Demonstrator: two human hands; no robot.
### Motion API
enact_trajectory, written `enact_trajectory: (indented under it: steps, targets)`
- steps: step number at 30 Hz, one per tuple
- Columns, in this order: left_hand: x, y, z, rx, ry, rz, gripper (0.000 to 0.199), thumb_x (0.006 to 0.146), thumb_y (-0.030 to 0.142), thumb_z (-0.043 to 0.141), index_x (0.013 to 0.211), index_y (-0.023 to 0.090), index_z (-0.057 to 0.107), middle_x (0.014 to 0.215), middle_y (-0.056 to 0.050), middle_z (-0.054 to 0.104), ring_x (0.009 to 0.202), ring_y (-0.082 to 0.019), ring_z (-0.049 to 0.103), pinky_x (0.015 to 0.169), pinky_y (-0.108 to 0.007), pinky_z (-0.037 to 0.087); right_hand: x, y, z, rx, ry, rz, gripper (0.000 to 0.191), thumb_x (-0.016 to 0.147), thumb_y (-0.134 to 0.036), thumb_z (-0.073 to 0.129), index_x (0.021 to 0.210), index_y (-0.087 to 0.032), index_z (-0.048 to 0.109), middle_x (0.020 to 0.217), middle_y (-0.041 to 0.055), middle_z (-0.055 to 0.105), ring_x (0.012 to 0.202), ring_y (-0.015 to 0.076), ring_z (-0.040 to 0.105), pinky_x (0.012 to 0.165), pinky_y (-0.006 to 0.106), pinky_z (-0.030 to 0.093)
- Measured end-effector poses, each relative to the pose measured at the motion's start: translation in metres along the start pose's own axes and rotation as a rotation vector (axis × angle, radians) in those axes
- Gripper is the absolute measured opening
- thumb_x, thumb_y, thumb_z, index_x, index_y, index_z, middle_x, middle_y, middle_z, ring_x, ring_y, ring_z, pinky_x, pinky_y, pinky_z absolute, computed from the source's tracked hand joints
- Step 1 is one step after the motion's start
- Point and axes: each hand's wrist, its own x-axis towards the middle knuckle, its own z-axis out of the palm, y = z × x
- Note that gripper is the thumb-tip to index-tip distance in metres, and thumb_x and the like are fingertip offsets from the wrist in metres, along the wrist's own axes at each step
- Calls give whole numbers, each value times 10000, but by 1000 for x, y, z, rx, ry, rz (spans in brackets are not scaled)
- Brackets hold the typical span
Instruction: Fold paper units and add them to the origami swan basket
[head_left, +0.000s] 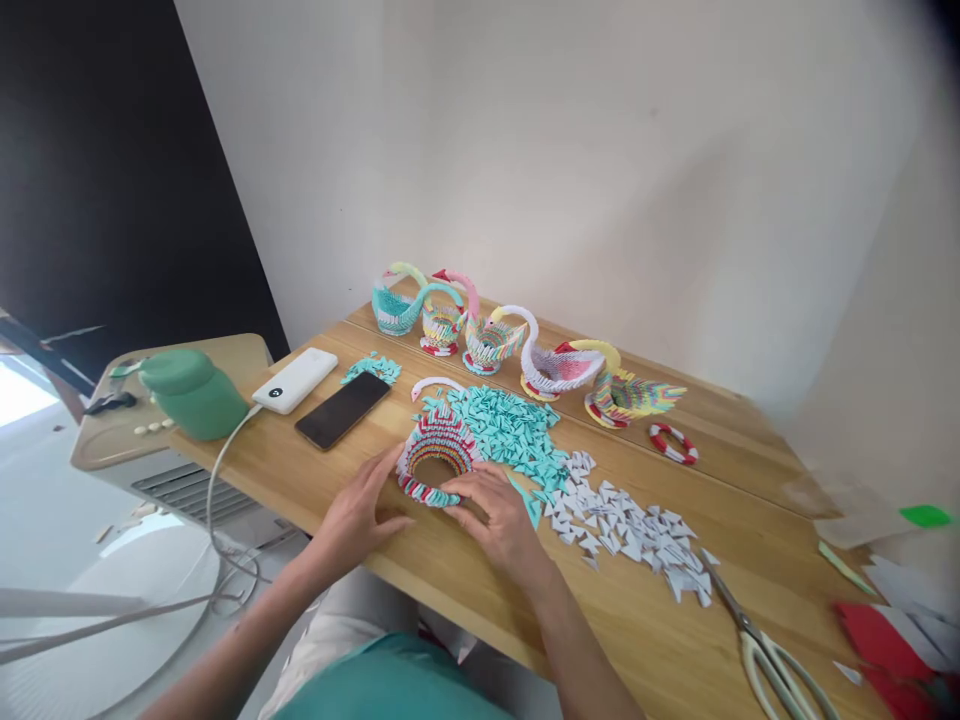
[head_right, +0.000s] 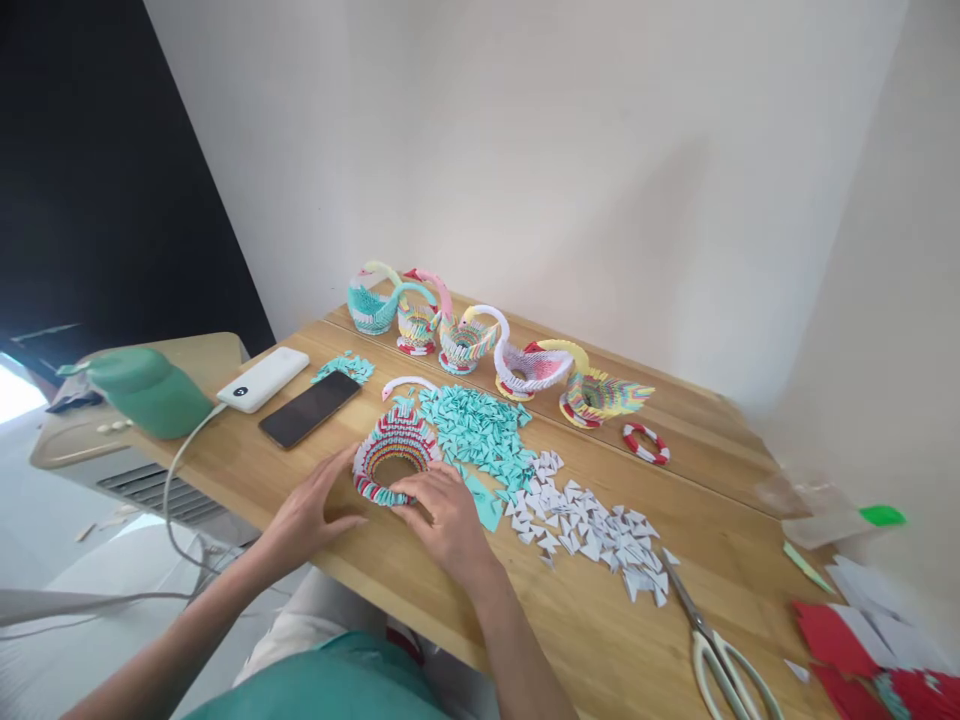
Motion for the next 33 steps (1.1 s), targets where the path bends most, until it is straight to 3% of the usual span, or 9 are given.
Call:
enact_trajectory:
  steps: [4, 8, 15, 27, 33]
  targets:
    - [0, 17, -13, -5, 105, 125, 705, 825, 359, 692, 1444, 248, 373, 1393, -144, 527, 1288, -291, 504, 1064, -464, 437, -5, 1, 0, -38, 21, 6, 233, 903, -311, 636, 1131, -265, 649, 1024, 48, 756, 954, 215, 698, 1024, 465, 414]
    - [12, 30, -12, -99, 134, 273, 476, 852, 311, 670, 1301, 221, 538, 1270, -129, 622, 1212, -259, 567, 1104, -468, 388, -9, 3, -8, -67, 57, 38, 345, 895, -381, 627, 1226, -283, 619, 1138, 67, 726, 1063, 233, 671, 1088, 494, 377]
    - [25, 36, 0, -215, 97, 292, 172, 851, 264, 678, 1005, 188, 681, 1014, -87, 715, 1020, -209, 647, 1101, -445, 370, -15, 4, -15, -82, 80, 69, 267, 903, -322, 631, 1166, -288, 662, 1097, 42, 741, 1057, 221, 670, 1099, 495, 364]
    - [36, 42, -5, -295, -21, 225, 155, 884, 323, 628, 861, 194, 709, 849, -61, 720, 863, -193, 660, 1031, -404, 413, -5, -1, 1, 50, 92, 48, 98, 918, -271, 606, 989, -251, 671, 953, 29, 745, 916, 192, 689, 1075, 473, 357]
    - [38, 44, -6, -295, -46, 237, 148, 887, 313, 626, 850, 192, 703, 829, -41, 710, 841, -184, 653, 1080, -411, 345, -5, 0, 0, 61, 84, 46, 75, 909, -253, 621, 968, -250, 667, 953, 24, 746, 919, 192, 689, 1080, 469, 348]
